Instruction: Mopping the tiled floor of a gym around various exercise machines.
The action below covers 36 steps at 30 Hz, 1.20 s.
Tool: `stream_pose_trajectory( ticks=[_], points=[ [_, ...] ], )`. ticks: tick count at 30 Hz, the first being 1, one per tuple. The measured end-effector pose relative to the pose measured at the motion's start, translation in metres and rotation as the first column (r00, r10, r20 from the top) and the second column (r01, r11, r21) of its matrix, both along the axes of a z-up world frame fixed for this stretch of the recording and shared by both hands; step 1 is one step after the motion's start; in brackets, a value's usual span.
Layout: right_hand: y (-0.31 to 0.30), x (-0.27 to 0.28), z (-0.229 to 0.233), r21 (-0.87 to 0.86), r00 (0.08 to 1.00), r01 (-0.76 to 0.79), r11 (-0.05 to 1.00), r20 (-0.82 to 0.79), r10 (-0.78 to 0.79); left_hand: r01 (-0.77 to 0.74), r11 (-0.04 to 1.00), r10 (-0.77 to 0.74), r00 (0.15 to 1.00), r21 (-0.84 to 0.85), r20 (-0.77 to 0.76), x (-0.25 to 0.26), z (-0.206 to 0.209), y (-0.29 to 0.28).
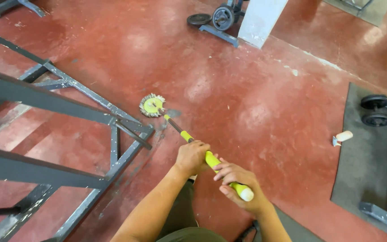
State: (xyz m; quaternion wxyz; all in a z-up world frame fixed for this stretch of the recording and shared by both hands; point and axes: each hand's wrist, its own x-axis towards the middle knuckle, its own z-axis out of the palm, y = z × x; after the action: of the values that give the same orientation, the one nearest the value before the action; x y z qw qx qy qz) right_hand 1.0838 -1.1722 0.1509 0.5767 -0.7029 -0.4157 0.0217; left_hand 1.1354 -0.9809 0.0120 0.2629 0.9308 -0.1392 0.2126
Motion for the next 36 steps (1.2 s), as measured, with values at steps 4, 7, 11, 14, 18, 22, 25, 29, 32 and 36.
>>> stream_pose_trajectory(
  ticks=[4,7,11,14,18,22,25,29,32,36],
  points=[
    [0.009,0.047,-0.016,-0.089,1.0,-0.003,0.996,-0.008,0.002,0.006,1.0,-0.006,0.999,0.001,0.042,0.046,-0.023,0.019],
    [0.019,0.095,-0.024,-0.148,1.0,-0.007,0.989,0.012,0.009,-0.003,0.999,0.003,1.0,0.036,0.007,0.091,-0.037,0.032],
    [0.036,0.159,-0.035,-0.193,0.998,-0.06,0.979,-0.018,0.058,-0.021,1.0,0.021,1.0,0.021,0.017,0.151,-0.056,0.053],
    [0.048,0.206,-0.034,-0.2,0.997,-0.082,0.976,-0.029,0.077,-0.025,0.999,0.024,1.0,0.038,0.009,0.195,-0.054,0.069],
    [0.06,0.254,-0.048,-0.175,0.996,-0.064,0.982,-0.067,0.053,-0.031,0.998,0.028,0.998,0.059,0.053,0.245,-0.07,0.083],
    [0.073,0.299,-0.054,-0.172,0.996,-0.088,0.981,-0.046,0.081,-0.08,0.996,0.08,0.997,0.033,-0.002,0.281,-0.083,0.095],
    [0.087,0.335,-0.056,-0.238,0.983,-0.183,0.954,-0.062,0.173,-0.122,0.988,0.116,0.991,-0.09,-0.071,0.302,-0.082,0.106],
    [0.113,0.392,-0.075,-0.227,0.95,-0.308,0.924,-0.027,0.31,-0.252,0.968,0.253,0.96,0.018,-0.12,0.341,-0.101,0.129],
    [0.125,0.436,-0.071,-0.228,0.917,-0.39,0.892,-0.008,0.399,-0.314,0.946,0.323,0.937,0.084,-0.137,0.375,-0.101,0.14],
    [0.111,0.5,-0.027,-0.267,0.873,-0.44,0.858,0.097,0.478,-0.397,0.917,0.398,0.917,0.046,-0.015,0.426,-0.086,0.119]
  ],
)
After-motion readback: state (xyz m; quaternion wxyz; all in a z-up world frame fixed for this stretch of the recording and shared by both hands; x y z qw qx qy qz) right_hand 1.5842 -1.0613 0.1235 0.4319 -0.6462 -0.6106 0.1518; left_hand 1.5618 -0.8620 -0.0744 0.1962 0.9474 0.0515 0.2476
